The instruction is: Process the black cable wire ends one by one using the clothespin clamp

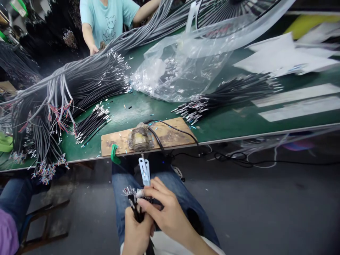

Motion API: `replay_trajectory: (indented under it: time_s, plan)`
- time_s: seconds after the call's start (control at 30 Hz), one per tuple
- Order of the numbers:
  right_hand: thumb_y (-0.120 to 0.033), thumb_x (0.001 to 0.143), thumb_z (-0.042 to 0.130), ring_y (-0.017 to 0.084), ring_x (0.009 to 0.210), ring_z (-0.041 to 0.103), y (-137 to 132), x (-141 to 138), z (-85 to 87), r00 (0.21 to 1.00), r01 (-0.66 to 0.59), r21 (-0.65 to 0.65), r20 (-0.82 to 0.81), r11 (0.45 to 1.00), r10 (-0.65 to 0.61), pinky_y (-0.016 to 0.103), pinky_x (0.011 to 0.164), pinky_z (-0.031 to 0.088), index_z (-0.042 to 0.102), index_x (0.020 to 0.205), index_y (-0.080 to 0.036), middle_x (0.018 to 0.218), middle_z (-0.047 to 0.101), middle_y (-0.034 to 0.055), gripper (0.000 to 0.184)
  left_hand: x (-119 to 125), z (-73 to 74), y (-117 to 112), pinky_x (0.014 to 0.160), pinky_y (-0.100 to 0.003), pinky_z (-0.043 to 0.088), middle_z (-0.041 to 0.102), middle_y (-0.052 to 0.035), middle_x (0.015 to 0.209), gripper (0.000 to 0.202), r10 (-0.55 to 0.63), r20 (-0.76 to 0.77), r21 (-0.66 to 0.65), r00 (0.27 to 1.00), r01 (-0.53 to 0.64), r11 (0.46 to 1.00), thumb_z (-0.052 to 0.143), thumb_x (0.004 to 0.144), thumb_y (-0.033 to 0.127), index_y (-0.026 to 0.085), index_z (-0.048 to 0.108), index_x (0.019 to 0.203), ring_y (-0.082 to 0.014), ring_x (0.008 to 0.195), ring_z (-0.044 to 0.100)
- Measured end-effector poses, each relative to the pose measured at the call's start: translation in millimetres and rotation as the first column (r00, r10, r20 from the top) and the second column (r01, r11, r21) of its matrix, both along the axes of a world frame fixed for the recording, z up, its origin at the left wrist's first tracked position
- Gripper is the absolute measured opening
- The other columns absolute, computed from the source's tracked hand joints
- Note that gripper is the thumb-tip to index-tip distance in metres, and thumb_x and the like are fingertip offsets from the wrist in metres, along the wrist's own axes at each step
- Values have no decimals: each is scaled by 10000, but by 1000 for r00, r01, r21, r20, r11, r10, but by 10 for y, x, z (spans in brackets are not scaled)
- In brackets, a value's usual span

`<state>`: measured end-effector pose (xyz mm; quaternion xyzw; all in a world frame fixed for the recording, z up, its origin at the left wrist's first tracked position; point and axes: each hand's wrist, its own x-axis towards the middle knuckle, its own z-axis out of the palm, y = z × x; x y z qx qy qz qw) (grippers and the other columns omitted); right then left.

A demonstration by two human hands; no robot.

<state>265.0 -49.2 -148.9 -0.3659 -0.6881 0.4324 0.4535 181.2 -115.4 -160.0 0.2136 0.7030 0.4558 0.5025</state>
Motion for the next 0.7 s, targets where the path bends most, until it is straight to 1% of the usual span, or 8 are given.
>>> replay_trajectory:
  time_s: [0.07, 0.17, 0.23, 0.3, 0.4, 0.5, 0.57, 0.7]
  plan:
    - [-226, 816, 566, 176, 654, 511, 28, 21, -23, 997, -36, -108, -77, 993, 28, 290, 605, 406, 616, 631, -183, 632, 579, 35, 196, -23, -3, -13, 409, -202, 362, 484, 2, 416, 310, 60, -25, 8, 998, -60, 998, 692, 626, 387, 83, 691, 561, -72, 391, 402]
    - [-287, 829, 558, 161, 608, 503, 36, 49, -64, 982, -127, -238, -169, 963, 88, 272, 561, 387, 626, 607, -168, 607, 572, 37, 261, -68, -12, -32, 630, -253, 486, 649, -44, 627, 246, 151, -51, 28, 987, -149, 988, 747, 541, 338, 111, 706, 629, -163, 621, 595]
    - [-338, 839, 542, 147, 563, 475, 26, 59, -90, 978, -137, -301, -191, 944, 81, 264, 526, 366, 618, 583, -159, 579, 540, 32, 322, -66, -25, -48, 592, -242, 484, 636, -31, 589, 265, 181, -35, 24, 983, -180, 983, 754, 523, 352, 117, 695, 629, -158, 585, 595]
    - [-355, 840, 537, 138, 534, 440, 20, 68, -105, 984, -88, -317, -176, 944, 33, 260, 505, 343, 589, 547, -158, 544, 496, 21, 357, -34, -48, -69, 434, -209, 412, 551, 3, 470, 319, 198, 0, 2, 980, -198, 980, 719, 570, 428, 116, 670, 614, -101, 415, 492]
    - [-306, 854, 515, 135, 532, 422, 30, 93, -101, 989, -51, -251, -146, 967, 14, 261, 510, 323, 532, 515, -164, 515, 467, 10, 367, 35, -88, -115, 349, -190, 315, 530, 9, 478, 455, 240, 47, -37, 970, -239, 970, 612, 653, 578, 123, 628, 649, -55, 336, 373]
    - [-262, 866, 497, 132, 537, 434, 42, 112, -74, 974, -208, -165, -130, 964, 188, 260, 517, 325, 503, 520, -166, 511, 480, 6, 359, 76, -126, -155, 416, -204, 385, 569, -13, 565, 516, 280, 76, -66, 957, -276, 959, 582, 634, 661, 147, 567, 678, -86, 429, 469]
    - [-237, 868, 493, 130, 538, 440, 28, 101, -60, 967, -246, -125, -105, 961, 234, 257, 514, 335, 485, 520, -168, 512, 481, 5, 355, 76, -149, -159, 421, -208, 382, 499, 14, 501, 527, 281, 92, -74, 955, -275, 959, 581, 615, 685, 163, 513, 645, -90, 428, 457]
    - [-144, 861, 457, 137, 548, 445, -81, 24, -93, 1000, -19, 21, -6, 1000, 19, 260, 522, 358, 462, 552, -177, 528, 476, 9, 310, 41, -171, -115, 363, -200, 282, 324, 70, 402, 525, 229, 104, -32, 968, -227, 973, 600, 589, 682, 185, 432, 573, -54, 350, 300]
